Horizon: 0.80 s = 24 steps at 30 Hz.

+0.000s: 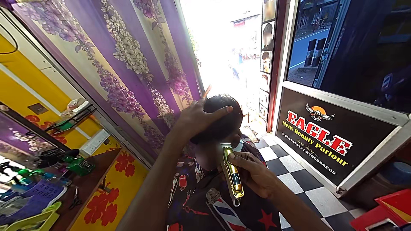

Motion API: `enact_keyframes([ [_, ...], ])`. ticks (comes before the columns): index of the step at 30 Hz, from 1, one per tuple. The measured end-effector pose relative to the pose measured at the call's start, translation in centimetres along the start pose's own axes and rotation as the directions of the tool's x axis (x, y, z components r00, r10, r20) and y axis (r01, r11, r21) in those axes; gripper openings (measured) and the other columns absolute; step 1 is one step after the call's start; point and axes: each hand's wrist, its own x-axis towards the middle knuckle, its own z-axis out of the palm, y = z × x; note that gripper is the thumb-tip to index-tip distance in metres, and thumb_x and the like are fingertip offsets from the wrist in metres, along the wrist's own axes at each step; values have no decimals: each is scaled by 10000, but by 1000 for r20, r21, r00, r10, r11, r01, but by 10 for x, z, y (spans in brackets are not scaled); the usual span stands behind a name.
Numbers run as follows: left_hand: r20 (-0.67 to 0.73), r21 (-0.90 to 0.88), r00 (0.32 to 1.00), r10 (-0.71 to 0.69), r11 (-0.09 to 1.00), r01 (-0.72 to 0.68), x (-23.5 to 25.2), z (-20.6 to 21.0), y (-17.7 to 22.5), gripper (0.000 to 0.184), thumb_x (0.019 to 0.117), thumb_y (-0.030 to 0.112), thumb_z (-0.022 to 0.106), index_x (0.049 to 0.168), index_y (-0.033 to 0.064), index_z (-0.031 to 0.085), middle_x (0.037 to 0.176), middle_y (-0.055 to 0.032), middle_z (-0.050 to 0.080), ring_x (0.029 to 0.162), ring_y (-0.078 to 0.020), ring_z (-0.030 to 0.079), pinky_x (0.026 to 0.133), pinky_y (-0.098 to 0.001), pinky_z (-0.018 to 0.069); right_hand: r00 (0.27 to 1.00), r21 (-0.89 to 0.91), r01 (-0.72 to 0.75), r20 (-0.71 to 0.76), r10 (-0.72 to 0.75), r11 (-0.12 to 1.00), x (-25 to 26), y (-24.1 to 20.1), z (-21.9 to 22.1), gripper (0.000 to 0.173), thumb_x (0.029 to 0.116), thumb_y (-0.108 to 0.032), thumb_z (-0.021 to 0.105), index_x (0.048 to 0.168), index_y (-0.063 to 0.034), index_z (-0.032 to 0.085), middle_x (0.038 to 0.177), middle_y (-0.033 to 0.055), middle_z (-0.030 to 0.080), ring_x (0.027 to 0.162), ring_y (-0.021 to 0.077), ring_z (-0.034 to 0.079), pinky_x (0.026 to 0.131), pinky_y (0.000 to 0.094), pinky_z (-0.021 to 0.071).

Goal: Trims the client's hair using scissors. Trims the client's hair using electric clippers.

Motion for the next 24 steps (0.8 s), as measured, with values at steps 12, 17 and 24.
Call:
enact_keyframes([
  [12, -2, -11, 1000, 3, 1000, -3, -2, 0, 0, 1140, 702, 989, 438, 1516, 192, 484, 1468, -152, 538, 1350, -350, 518, 1060, -639, 421, 989, -340, 43, -116, -87, 940, -3, -17, 17, 329, 973, -335, 682, 1082, -27, 724, 930, 103, 725, 828, 154, 700, 775, 312, 593],
  [17, 4, -28, 1000, -4, 1000, 4, -5, -2, 1, 1108, 726, 962, 466, 1521, 191, 477, 1490, -153, 522, 1385, -352, 483, 1098, -638, 380, 985, -387, 38, -139, -99, 921, -4, -26, 17, 379, 962, -403, 688, 1063, -39, 720, 911, 124, 716, 801, 182, 706, 742, 328, 601],
  [24, 6, -23, 1000, 7, 1000, -7, -4, -1, 0, 1123, 722, 970, 452, 1524, 184, 471, 1488, -160, 519, 1378, -354, 488, 1090, -640, 383, 989, -370, 13, -134, -67, 929, -4, -30, 15, 379, 958, -399, 699, 1074, -39, 723, 917, 120, 719, 808, 180, 710, 751, 327, 605],
])
